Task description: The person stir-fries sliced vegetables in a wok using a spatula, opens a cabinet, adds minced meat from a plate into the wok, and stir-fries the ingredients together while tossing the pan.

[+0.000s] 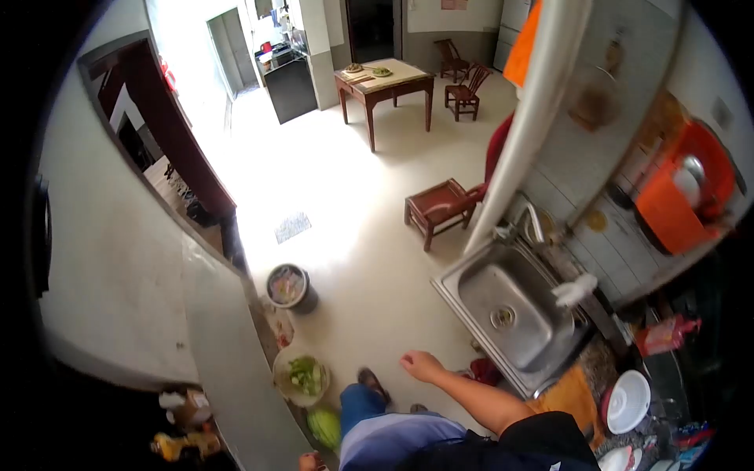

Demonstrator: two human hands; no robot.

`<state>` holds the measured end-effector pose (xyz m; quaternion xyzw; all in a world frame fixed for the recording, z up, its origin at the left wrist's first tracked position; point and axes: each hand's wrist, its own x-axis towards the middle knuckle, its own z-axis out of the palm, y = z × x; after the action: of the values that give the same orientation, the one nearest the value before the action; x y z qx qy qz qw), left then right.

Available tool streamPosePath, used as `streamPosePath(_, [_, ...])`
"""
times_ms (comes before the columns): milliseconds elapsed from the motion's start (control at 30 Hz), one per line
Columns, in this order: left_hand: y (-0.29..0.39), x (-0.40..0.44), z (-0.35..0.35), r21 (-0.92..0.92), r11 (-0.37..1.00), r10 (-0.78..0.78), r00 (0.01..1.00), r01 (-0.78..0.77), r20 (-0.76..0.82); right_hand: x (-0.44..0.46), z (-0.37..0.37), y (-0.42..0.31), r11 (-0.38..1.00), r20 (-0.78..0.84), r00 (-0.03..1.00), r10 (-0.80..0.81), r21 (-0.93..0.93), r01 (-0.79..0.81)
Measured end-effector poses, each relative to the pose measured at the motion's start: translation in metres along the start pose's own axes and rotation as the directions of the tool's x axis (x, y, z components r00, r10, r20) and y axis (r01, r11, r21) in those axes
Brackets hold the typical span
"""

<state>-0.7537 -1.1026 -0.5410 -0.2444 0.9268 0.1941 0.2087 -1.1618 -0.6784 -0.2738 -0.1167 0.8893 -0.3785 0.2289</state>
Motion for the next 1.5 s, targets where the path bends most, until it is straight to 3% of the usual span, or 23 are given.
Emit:
streamPosePath(67, [0.022,0.056,-0.015,-0.303,0.953,0.064,0.974,0.004,0.215,0.064,-0.014,0.023,0.999,-0.073,0.996,0.051,0.007,-0.051])
streamPosePath(300, [0.149,0.355,-0.196,-0.399,0.869,-0.156,0.927,0.293,0.341,0.180,-0.056,0.085,0.819,-0.054,0.818,0.572,-0.021,-0.574])
streamPosePath(367, [0.235,0.447,-0.297,-0.433,0.797,-0.265,0.888,0.421,0.376,0.197,-0.097,0.045,0.735,-0.052,0.733,0.678,0.094,-0.672])
streamPosePath(467, [0.370,0.572,-0.440,-0.347,0.938,0.030,0.993,0.012,0.115,0.254,-0.105,0.077,0.626,-0.057,0.648,0.759,0.337,-0.703])
streamPosePath(500, [0.401,0.607,-0.468,-0.222,0.924,0.307,0.950,-0.311,-0.051,0.272,-0.095,0.103,0.605,-0.075,0.645,0.760,0.442,-0.662])
streamPosePath(567, [0.447,0.689,-0.494,-0.351,0.853,0.355,0.922,-0.387,-0.153,0.322,-0.093,0.129,0.615,-0.080,0.632,0.771,0.354,-0.705])
streamPosePath(600, [0.471,0.735,-0.498,-0.611,0.778,0.133,0.989,-0.148,-0.070,0.349,-0.095,0.140,0.623,-0.090,0.622,0.778,0.248,-0.742])
streamPosePath(700, [0.550,0.782,-0.526,-0.750,0.655,0.117,0.993,-0.091,-0.018,0.438,0.023,0.320,0.807,-0.531,0.666,0.523,0.059,-0.587])
streamPosePath(767, [0.486,0.873,-0.442,-0.549,0.828,0.197,0.975,-0.109,0.102,0.491,-0.113,0.231,0.657,-0.052,0.658,0.751,0.154,-0.738])
streamPosePath(800, [0.434,0.918,-0.387,0.097,0.643,0.759,0.615,-0.759,-0.214,0.525,-0.155,0.212,0.657,-0.041,0.662,0.749,0.185,-0.731])
streamPosePath(833, [0.448,0.896,-0.400,-0.151,0.857,0.504,0.863,-0.493,0.040,0.557,-0.186,0.205,0.683,-0.095,0.682,0.725,0.223,-0.696])
streamPosePath(867, [0.481,0.882,-0.413,-0.317,0.944,0.177,0.949,-0.089,0.260,0.590,-0.219,0.197,0.707,-0.179,0.689,0.702,0.289,-0.646])
streamPosePath(900, [0.514,0.883,-0.423,-0.375,0.912,-0.018,0.930,0.166,0.368,0.621,-0.262,0.181,0.699,-0.240,0.672,0.701,0.420,-0.579])
streamPosePath(967, [0.583,0.894,-0.445,-0.400,0.829,-0.177,0.862,0.391,0.475,0.687,-0.351,0.155,0.443,-0.148,0.622,0.769,0.825,-0.350])
streamPosePath(1000, [0.614,0.905,-0.452,-0.403,0.806,-0.199,0.840,0.433,0.504,0.709,-0.396,0.142,0.512,-0.236,0.632,0.738,0.805,-0.298])
streamPosePath(1100, [0.687,0.963,-0.467,-0.403,0.793,-0.200,0.820,0.457,0.537,0.769,-0.469,0.152,0.560,-0.317,0.636,0.703,0.799,-0.220])
streamPosePath(1167, [0.732,1.010,-0.476,-0.384,0.802,-0.206,0.815,0.457,0.541,0.800,-0.482,0.202,0.422,-0.277,0.505,0.818,0.885,-0.197])
streamPosePath(1233, [0.774,1.076,-0.483,-0.378,0.841,-0.147,0.837,0.386,0.526,0.810,-0.470,0.267,0.459,-0.247,0.490,0.836,0.804,-0.377])
streamPosePath(1267, [0.792,1.121,-0.481,-0.425,0.862,-0.023,0.858,0.278,0.514,0.794,-0.453,0.299,0.598,-0.232,0.587,0.776,0.568,-0.566])
streamPosePath(1333, [0.844,1.205,-0.493,-0.879,0.363,0.451,0.768,0.309,0.455,0.783,-0.459,0.298,0.659,-0.106,0.651,0.751,0.179,-0.731])
streamPosePath(1400, [0.994,1.287,-0.507,-0.232,0.960,0.003,0.821,0.158,0.571,0.785,-0.482,0.285,0.505,-0.055,0.519,0.853,0.339,-0.794])
streamPosePath(1433, [1.123,1.316,-0.534,-0.328,0.944,0.210,0.801,-0.017,0.561,0.799,-0.512,0.269,0.356,-0.026,0.401,0.916,0.517,-0.779])
streamPosePath(1500, [1.235,1.323,-0.570,-0.518,0.842,0.430,0.766,-0.149,0.479,0.815,-0.553,0.265,0.209,0.003,0.290,0.957,0.685,-0.698])
